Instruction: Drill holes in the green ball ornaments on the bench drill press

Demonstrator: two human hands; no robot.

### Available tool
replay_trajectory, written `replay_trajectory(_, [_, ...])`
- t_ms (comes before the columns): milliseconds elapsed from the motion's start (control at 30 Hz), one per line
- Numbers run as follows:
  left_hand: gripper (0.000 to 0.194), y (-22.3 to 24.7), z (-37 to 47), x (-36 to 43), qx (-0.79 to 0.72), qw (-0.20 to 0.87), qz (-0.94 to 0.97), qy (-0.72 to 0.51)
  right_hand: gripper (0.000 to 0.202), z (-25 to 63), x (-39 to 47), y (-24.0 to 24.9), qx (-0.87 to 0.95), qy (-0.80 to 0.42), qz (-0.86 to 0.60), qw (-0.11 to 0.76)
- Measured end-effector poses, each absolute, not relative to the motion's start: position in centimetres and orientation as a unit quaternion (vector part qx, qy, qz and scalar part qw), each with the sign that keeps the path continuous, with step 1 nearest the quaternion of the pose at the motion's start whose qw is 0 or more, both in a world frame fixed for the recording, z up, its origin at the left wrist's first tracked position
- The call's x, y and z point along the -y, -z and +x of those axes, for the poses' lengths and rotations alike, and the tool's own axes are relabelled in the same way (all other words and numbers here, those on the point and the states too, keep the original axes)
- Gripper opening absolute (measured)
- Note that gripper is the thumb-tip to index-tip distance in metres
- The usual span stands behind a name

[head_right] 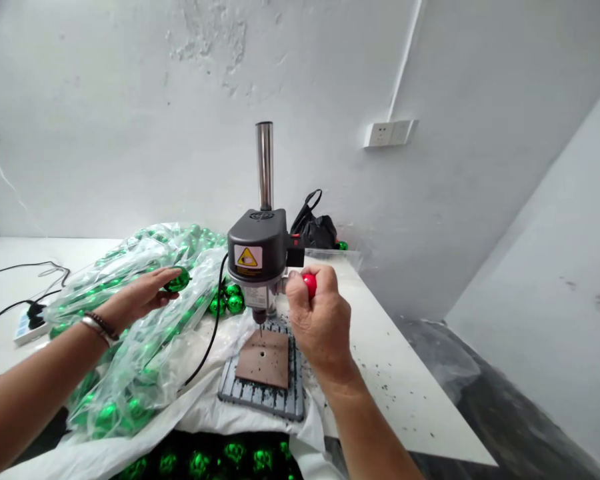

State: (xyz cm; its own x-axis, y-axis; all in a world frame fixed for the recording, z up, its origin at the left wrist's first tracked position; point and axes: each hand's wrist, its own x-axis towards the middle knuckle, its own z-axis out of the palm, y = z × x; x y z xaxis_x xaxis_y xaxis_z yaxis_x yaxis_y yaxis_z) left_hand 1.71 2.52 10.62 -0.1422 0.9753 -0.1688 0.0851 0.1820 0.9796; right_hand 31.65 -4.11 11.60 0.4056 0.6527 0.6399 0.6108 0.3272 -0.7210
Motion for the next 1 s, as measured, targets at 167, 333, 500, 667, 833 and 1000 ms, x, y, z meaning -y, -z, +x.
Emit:
replay_trajectory(167, [0.024,-15.2,5.5,-11.0,-0.623,0.478,0.451,-0.424,0.032,32.0,4.1,-11.8,0.562,-0.005,-0.557,0.611])
replay_trajectory(333, [0.063,-21.0,12.0,-15.3,-0.465,0.474,0.526,-0.532,0.029,32.2,4.3,-11.7,0.572,-0.004,-0.553,0.606])
replay_trajectory(500, [0.054,-18.0,10.6,-12.3,-0.502,0.321,0.640,-0.485,0.034,32.0,4.4,-11.3,0.544,0.028,-0.567,0.618])
replay_trajectory(667, [0.028,-9.7,6.1,-8.1,-0.568,0.283,0.677,-0.372,0.038,31.7,4.1,-11.2,0.515,0.037,-0.595,0.616])
replay_trajectory(833, [0.032,-3.1,5.2,-8.8,-0.586,0.176,0.779,-0.136,0.038,31.3,3.9,-11.2,0.492,0.041,-0.606,0.624])
replay_trajectory(1000, [0.056,1.4,5.4,-10.6,-0.603,0.169,0.770,-0.122,0.036,31.2,3.9,-11.0,0.484,0.042,-0.612,0.625])
